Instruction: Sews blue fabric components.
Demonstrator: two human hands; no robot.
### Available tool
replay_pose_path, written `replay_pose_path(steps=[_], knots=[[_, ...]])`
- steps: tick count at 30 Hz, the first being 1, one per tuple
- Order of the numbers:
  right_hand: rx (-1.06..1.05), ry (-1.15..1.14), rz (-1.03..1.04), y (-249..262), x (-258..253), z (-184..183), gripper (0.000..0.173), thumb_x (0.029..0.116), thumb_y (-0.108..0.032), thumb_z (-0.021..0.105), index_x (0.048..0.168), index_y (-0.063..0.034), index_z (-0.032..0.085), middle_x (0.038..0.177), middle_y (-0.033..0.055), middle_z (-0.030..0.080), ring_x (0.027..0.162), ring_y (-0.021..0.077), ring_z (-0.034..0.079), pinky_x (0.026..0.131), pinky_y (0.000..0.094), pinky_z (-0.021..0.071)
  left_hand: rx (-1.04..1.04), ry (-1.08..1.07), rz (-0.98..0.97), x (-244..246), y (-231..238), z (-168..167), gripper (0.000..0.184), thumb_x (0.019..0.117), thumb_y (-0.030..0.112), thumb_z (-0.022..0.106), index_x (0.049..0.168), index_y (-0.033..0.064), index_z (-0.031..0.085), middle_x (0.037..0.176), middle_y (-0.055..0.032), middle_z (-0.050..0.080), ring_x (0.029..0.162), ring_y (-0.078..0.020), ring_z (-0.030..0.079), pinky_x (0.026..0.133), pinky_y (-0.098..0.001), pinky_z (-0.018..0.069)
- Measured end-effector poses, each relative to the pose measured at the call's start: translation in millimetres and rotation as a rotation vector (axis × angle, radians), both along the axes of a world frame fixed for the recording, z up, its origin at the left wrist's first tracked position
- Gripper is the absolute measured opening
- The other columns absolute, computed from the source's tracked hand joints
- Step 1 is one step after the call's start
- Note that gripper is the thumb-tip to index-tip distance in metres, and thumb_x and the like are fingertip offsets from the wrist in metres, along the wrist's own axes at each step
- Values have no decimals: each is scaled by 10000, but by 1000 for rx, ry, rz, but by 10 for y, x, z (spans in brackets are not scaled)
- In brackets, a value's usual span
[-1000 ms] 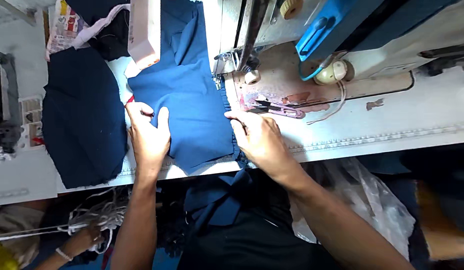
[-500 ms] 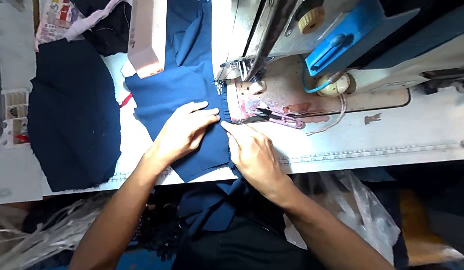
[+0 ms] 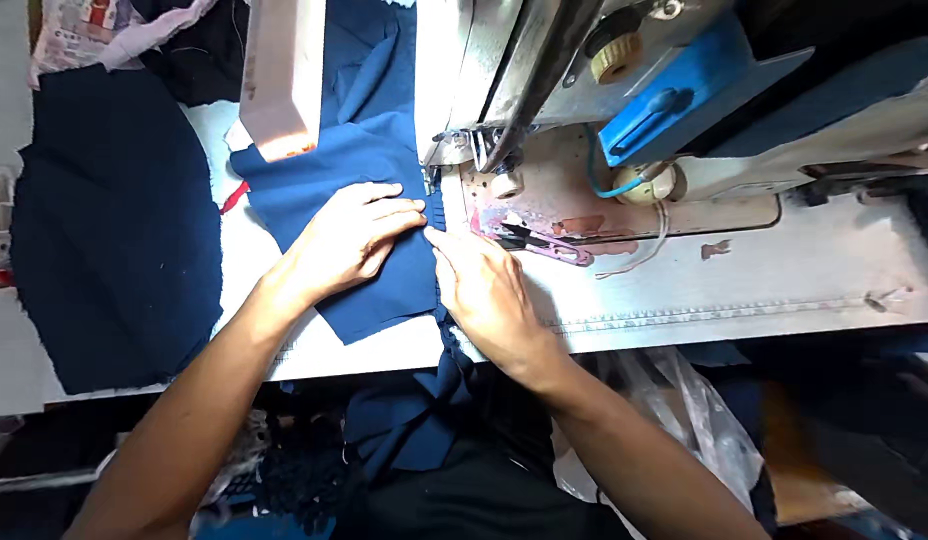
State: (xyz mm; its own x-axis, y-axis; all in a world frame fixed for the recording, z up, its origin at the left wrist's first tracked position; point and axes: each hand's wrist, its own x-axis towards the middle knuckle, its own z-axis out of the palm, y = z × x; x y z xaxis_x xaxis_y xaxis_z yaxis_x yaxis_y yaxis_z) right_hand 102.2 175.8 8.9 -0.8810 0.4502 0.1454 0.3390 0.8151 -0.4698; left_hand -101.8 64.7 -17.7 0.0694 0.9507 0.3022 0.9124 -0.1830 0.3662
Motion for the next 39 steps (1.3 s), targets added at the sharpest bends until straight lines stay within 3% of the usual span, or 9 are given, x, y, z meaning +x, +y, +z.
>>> replay_pose_path(steps=[9, 15, 17, 20, 25, 29, 32, 36, 39], knots=[[-12, 42, 47, 136, -77, 62, 320, 1012, -87, 571, 1308, -42, 683, 1144, 173, 701, 1025, 307, 689, 876, 445, 568, 8, 21, -6, -191, 142, 1, 408, 1011, 120, 423, 1314, 128, 696, 1393, -42, 662, 1389, -289, 525, 1180, -458, 360], [-54, 16, -123, 14, -9, 67, 376, 1032, -338, 596, 1236, -23, 592, 771, 88, 639, 659, 241, 647, 578, 419, 540, -28, 131, 97, -78, 129, 94, 396, 1039, 147, 417, 1340, 135, 674, 1426, -45, 639, 1411, -310, 506, 1190, -521, 347], [-44, -41, -143, -8, 26, 38, 360, 1019, -386, 599, 1141, -50, 643, 791, 69, 656, 711, 242, 663, 609, 431, 543, 0, 70, 149, 151, 18, 105, 359, 1045, 164, 444, 1294, 121, 699, 1417, -54, 645, 1425, -316, 493, 1200, -539, 344], [-63, -100, -131, -28, 51, 33, 264, 1034, -316, 560, 1022, -69, 650, 988, 123, 663, 952, 295, 666, 745, 473, 540, -6, -38, 119, 321, -126, 9, 356, 1049, 154, 468, 1317, 118, 700, 1428, -52, 639, 1433, -299, 490, 1209, -521, 345], [-31, -70, -150, -58, 69, 89, 304, 1021, -326, 603, 1153, -52, 605, 845, 101, 651, 745, 276, 667, 600, 449, 529, -17, -43, 83, 265, -152, -14, 363, 1038, 160, 475, 1317, 141, 706, 1428, -38, 641, 1428, -304, 494, 1198, -519, 353], [-65, -120, -125, -64, 82, 92, 252, 1037, -304, 573, 1062, -67, 656, 1014, 134, 643, 970, 323, 647, 726, 499, 525, -6, -33, 71, 249, -156, -35, 358, 1043, 169, 479, 1318, 151, 708, 1440, -32, 632, 1433, -303, 490, 1194, -519, 359], [-18, -118, -144, -101, 71, 97, 254, 1063, -275, 516, 1080, -44, 619, 1038, 165, 622, 974, 338, 650, 742, 491, 543, 0, -23, 71, 249, -163, -41, 358, 1050, 170, 476, 1329, 146, 699, 1447, -44, 626, 1435, -311, 487, 1195, -524, 357], [10, -152, -207, -108, 73, 98, 368, 1035, -395, 560, 1184, -60, 595, 1089, 183, 625, 977, 358, 661, 694, 518, 538, 17, -15, 77, 258, -158, -69, 351, 1055, 188, 482, 1324, 140, 702, 1439, -44, 632, 1431, -307, 492, 1196, -516, 359], [-83, -120, -149, -58, 62, 136, 265, 1044, -326, 560, 1127, -82, 625, 1122, 159, 594, 965, 326, 640, 701, 507, 528, 14, -5, 75, 262, -166, -67, 361, 1049, 177, 475, 1331, 144, 698, 1441, -38, 632, 1432, -307, 491, 1194, -516, 357]])
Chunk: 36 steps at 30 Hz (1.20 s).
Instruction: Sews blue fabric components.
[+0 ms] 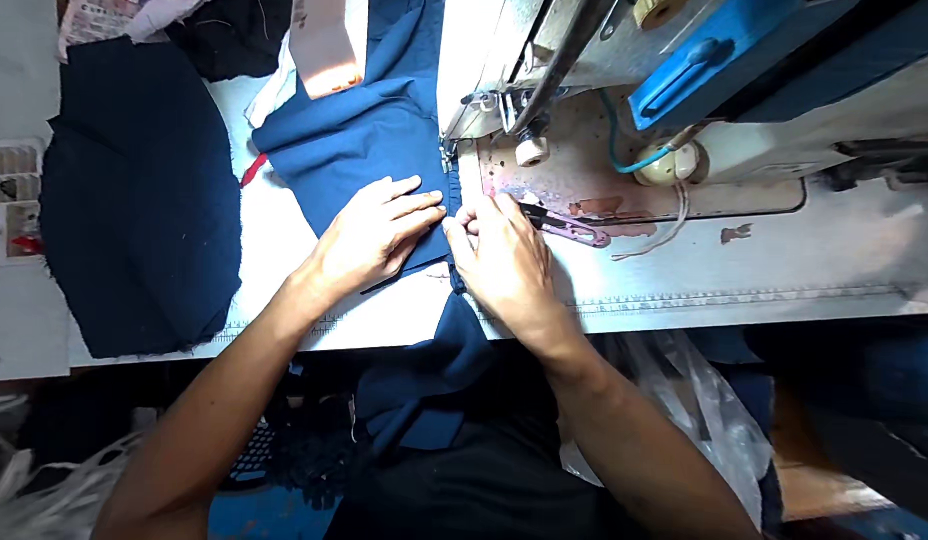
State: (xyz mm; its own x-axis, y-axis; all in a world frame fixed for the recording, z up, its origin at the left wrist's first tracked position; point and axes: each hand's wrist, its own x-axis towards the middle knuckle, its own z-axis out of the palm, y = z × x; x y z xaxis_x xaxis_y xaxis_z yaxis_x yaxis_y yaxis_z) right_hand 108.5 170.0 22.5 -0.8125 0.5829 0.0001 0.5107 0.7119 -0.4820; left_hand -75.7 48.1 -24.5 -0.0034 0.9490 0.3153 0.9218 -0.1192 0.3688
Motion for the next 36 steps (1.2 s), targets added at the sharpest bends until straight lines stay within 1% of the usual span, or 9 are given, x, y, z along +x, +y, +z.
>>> replay_pose_path(steps=[4, 7, 9, 11, 16, 28, 30, 33, 36], knots=[[9, 27, 24, 14, -16, 43, 271, 1065, -228, 492, 1216, -13, 560, 1087, 196, 613, 895, 332, 669, 685, 484, 548, 7, 5, -11, -7, 7, 2, 367, 1046, 171, 479, 1344, 146, 693, 1444, -39, 630, 1435, -314, 487, 1195, -523, 354], [-37, 57, 17, 18, 36, 33, 283, 1057, -210, 528, 1253, -7, 504, 812, 154, 611, 675, 306, 651, 558, 451, 525, -5, 17, -8, -1, -2, -2, 373, 1045, 180, 484, 1360, 160, 683, 1455, -38, 621, 1440, -312, 480, 1199, -526, 352], [-101, 72, 24, 39, 69, 35, 268, 1048, -192, 556, 1266, -60, 473, 735, 102, 585, 574, 255, 613, 479, 407, 497, -16, 23, -11, 5, -3, 0, 381, 1041, 181, 481, 1366, 167, 680, 1463, -41, 614, 1444, -317, 474, 1202, -533, 346], [-97, 91, 59, 49, 78, 38, 288, 1028, -130, 553, 1310, -71, 537, 767, 115, 630, 592, 263, 630, 492, 422, 504, -17, 41, 3, 24, 2, 11, 379, 1043, 195, 480, 1367, 184, 677, 1457, -40, 617, 1436, -318, 482, 1196, -554, 349], [27, 66, 114, 40, 2, 25, 322, 1008, -55, 544, 1309, -59, 660, 1052, 173, 707, 856, 315, 708, 711, 476, 576, -115, 118, 97, 160, -38, 110, 406, 1045, 284, 461, 1413, 258, 631, 1420, -46, 626, 1425, -298, 487, 1182, -646, 289], [2, 119, 119, 142, -62, 50, 288, 1023, -79, 547, 1286, -65, 662, 1057, 168, 700, 874, 297, 704, 736, 464, 578, -105, 133, 35, -168, 113, 86, 427, 1050, 290, 423, 1431, 304, 615, 1436, -19, 611, 1432, -284, 470, 1175, -662, 258], [-24, 128, 78, 110, -26, 47, 281, 1048, -143, 550, 1300, -55, 638, 987, 152, 692, 808, 277, 694, 690, 447, 577, -123, 119, 62, -132, 108, 113, 420, 1053, 304, 419, 1416, 293, 629, 1442, -9, 610, 1440, -275, 465, 1180, -664, 253], [-46, 117, 19, 61, -21, 7, 338, 1058, -303, 570, 1280, -50, 536, 724, 69, 619, 574, 209, 610, 513, 387, 504, -89, 70, 138, 37, 77, 143, 416, 1062, 423, 446, 1357, 236, 673, 1425, -34, 630, 1443, -282, 469, 1201, -641, 252], [-164, 95, 45, 58, 62, 0, 362, 1028, -262, 624, 1308, -65, 506, 743, 67, 606, 541, 200, 583, 472, 380, 488, 46, -10, 43, 108, 35, 51, 315, 1035, 314, 565, 1241, 139, 725, 1312, -78, 689, 1371, -302, 539, 1175, -556, 359]])
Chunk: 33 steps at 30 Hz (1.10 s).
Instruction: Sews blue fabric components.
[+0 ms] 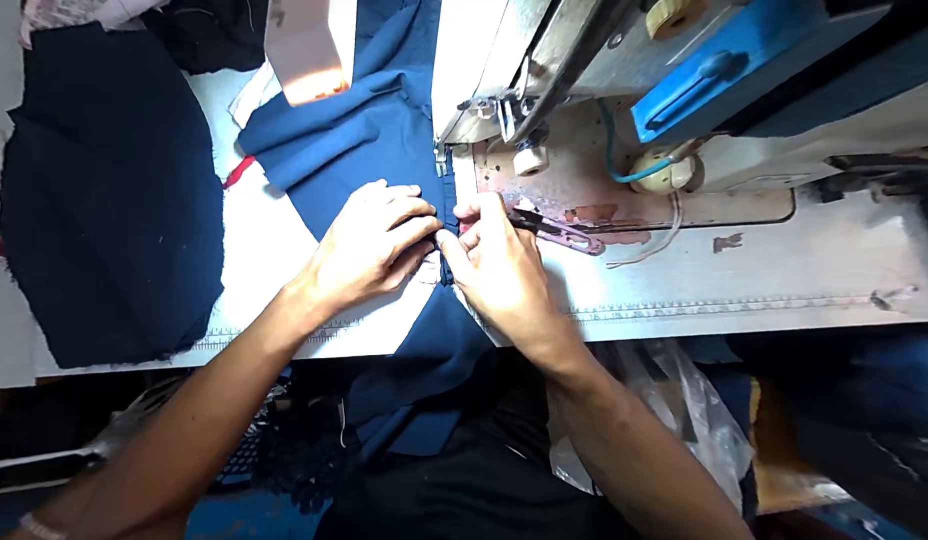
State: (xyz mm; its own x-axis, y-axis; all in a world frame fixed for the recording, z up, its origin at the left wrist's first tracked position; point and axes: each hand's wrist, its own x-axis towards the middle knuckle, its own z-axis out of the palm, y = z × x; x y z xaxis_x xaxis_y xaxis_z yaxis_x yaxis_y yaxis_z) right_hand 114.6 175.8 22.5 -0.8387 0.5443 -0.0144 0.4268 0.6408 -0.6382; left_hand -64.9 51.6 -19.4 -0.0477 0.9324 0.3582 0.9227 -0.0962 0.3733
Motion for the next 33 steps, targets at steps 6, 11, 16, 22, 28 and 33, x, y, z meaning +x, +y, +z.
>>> replay_pose_path(steps=[6, 11, 16, 22, 28, 33], knots=[[-74, 2, 40, 88, 70, 51, 149, 1016, -182, 614, 1157, -137, 625, 693, 18, 615, 513, 141, 571, 452, 335, 470, -18, -44, -71, -54, -12, -14, 278, 1045, 259, 559, 1217, 155, 751, 1286, -73, 702, 1344, -298, 562, 1168, -570, 356], [71, -5, 33, 42, 39, 23, 178, 1027, -170, 597, 1136, -121, 730, 849, 42, 695, 639, 152, 625, 571, 369, 518, -52, 6, -121, -114, -43, 16, 292, 1031, 241, 546, 1239, 179, 741, 1335, -45, 680, 1394, -312, 515, 1178, -634, 308], [197, 30, 15, -42, 22, -49, 195, 1011, -141, 600, 1119, -92, 754, 910, 66, 701, 732, 166, 661, 642, 342, 552, -114, -10, -172, -106, -96, 34, 389, 988, 191, 514, 1323, 216, 709, 1432, 20, 635, 1459, -286, 454, 1207, -683, 208], [471, 39, 64, -50, 66, -211, 259, 1012, -202, 586, 1190, -160, 768, 1210, 94, 664, 1149, 303, 575, 891, 427, 489, -149, 28, -167, -117, -93, 66, 404, 992, 204, 500, 1348, 244, 688, 1448, 39, 619, 1456, -272, 456, 1196, -703, 206], [489, 60, 105, 75, -47, -229, 256, 1018, -194, 572, 1184, -149, 761, 1277, 90, 662, 1199, 322, 560, 924, 476, 461, -121, 27, -167, -234, 0, 33, 404, 1011, 246, 466, 1346, 237, 693, 1436, 31, 629, 1443, -273, 471, 1185, -706, 211], [474, 80, 116, 175, -137, -211, 253, 1007, -176, 586, 1194, -143, 754, 1264, 123, 641, 1223, 349, 537, 938, 505, 449, -113, 34, -172, -375, 89, 12, 420, 1009, 233, 445, 1356, 225, 681, 1440, 33, 626, 1449, -266, 464, 1197, -688, 203]])
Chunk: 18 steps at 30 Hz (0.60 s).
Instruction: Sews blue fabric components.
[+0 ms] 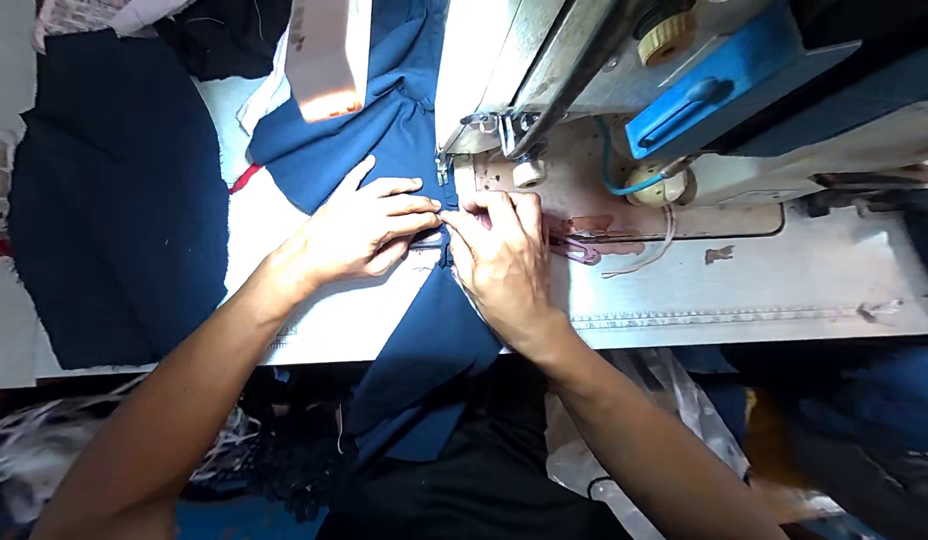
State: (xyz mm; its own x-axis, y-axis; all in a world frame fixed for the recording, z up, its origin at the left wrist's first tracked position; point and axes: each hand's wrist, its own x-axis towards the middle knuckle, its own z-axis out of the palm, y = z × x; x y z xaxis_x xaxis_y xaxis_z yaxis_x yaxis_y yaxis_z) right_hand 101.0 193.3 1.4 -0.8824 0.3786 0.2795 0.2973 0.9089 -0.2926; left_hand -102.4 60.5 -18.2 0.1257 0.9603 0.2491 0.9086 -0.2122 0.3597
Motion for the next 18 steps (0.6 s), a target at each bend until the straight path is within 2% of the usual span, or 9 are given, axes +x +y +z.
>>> replay_pose_path(steps=[6, 10, 14, 18], knots=[[-12, -20, 17, 104, -68, -10, 302, 1012, -173, 573, 1274, -172, 723, 1273, 135, 618, 1212, 368, 534, 917, 540, 453, -7, 0, 8, -140, 107, 9, 431, 1010, 233, 421, 1351, 213, 683, 1438, 25, 628, 1452, -262, 462, 1200, -678, 205], [26, 8, -6, 121, -58, -56, 298, 1012, -202, 583, 1272, -184, 728, 1264, 132, 628, 1221, 378, 532, 914, 543, 458, -19, 14, 18, -229, 171, 23, 441, 1015, 234, 410, 1369, 208, 670, 1446, 23, 622, 1454, -259, 459, 1195, -678, 219], [28, -30, -29, 119, -75, -53, 354, 1029, -221, 559, 1360, -202, 682, 1309, 147, 611, 1239, 396, 524, 915, 564, 458, -26, 32, 31, -334, 230, 8, 444, 1021, 236, 397, 1381, 219, 657, 1463, 42, 607, 1456, -232, 456, 1197, -646, 241], [-3, 0, -67, 74, -23, -37, 348, 1035, -230, 552, 1354, -181, 682, 1314, 119, 620, 1213, 354, 543, 917, 520, 467, -35, 43, 22, -418, 287, 15, 447, 1018, 242, 395, 1384, 234, 653, 1452, 45, 616, 1459, -242, 452, 1190, -646, 252]])
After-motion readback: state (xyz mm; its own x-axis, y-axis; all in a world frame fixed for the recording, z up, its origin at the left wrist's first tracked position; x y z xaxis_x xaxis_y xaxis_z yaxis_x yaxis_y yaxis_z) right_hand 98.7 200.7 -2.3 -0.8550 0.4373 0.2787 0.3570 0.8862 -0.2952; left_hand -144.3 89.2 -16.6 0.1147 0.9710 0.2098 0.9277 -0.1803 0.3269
